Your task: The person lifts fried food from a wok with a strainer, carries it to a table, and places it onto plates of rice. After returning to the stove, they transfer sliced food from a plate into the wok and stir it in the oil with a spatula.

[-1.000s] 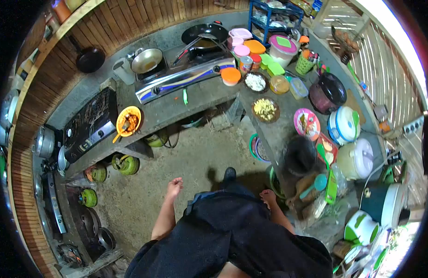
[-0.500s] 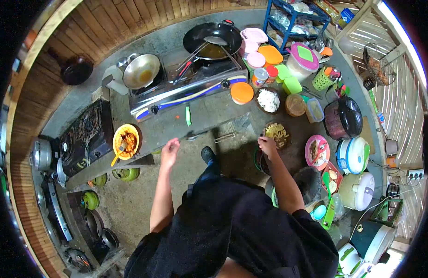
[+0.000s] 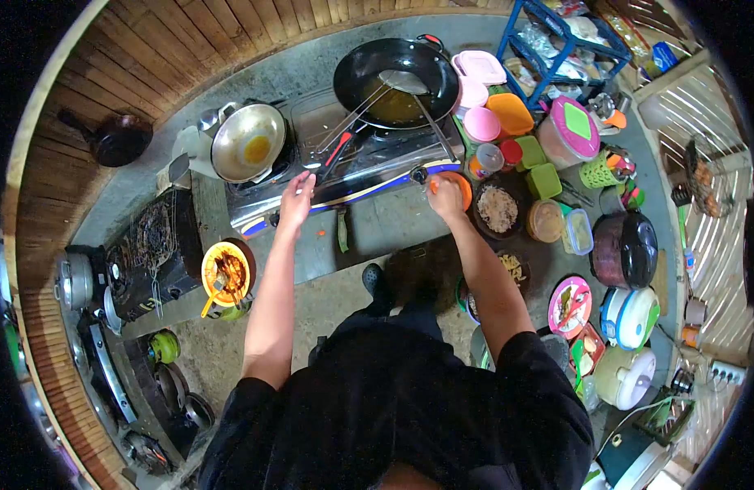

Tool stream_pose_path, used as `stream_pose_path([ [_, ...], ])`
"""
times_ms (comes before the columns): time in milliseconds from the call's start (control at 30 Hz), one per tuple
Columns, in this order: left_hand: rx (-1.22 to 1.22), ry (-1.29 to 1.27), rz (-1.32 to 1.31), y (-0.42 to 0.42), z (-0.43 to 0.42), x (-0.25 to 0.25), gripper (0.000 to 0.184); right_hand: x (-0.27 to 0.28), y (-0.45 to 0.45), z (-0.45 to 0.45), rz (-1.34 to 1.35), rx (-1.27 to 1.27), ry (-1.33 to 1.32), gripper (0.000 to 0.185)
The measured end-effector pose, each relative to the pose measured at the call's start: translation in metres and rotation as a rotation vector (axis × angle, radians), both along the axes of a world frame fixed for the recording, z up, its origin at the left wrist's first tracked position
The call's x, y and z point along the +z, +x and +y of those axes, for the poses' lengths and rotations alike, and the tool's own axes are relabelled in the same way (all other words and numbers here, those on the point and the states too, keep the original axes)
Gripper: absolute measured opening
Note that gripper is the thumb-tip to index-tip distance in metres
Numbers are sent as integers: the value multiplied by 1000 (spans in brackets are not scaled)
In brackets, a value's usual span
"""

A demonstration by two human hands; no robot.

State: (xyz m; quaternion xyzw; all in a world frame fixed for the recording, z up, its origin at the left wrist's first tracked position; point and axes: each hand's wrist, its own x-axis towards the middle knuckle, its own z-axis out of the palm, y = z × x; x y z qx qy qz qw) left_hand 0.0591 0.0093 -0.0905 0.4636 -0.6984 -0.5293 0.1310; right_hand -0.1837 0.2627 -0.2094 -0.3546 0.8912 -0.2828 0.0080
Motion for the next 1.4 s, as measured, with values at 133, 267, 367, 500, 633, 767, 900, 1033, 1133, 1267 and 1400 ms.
stream_pose_path([
  [133, 42, 122, 96, -14, 7, 1, 45, -8, -15, -32, -7, 22, 105, 21],
  [267, 44, 161, 148, -20, 5, -11, 39, -7, -14, -38, -194, -33, 164, 20],
  [367, 54, 160, 163, -24, 5, -10, 36, -8, -17, -39, -102, 63, 176, 16],
  [500, 69, 214, 166, -27, 4, -11, 36, -8, -17, -42, 22, 130, 355, 13],
  [633, 72, 214, 159, -27, 3, -17, 37, -7, -22, -45, 299, 405, 411, 21],
  [767, 72, 249, 170, -27, 4, -20, 38, -20, -21, -53, 555, 582, 565, 31],
  [900, 81, 259, 178, -28, 4, -22, 36, -25, -17, -54, 654, 524, 467, 23],
  [1033, 74, 291, 197, -30, 4, -19, 34, -14, -14, -58, 722, 628, 551, 25],
  [1133, 48, 288, 223, -33, 3, -17, 33, -2, -14, -58, 559, 650, 610, 25],
  [1267, 23, 280, 209, -37, 4, -11, 33, -13, -23, -54, 361, 522, 500, 19],
  [1400, 13, 301, 221, -34, 0, -18, 33, 12, -20, -43, 354, 411, 525, 14],
])
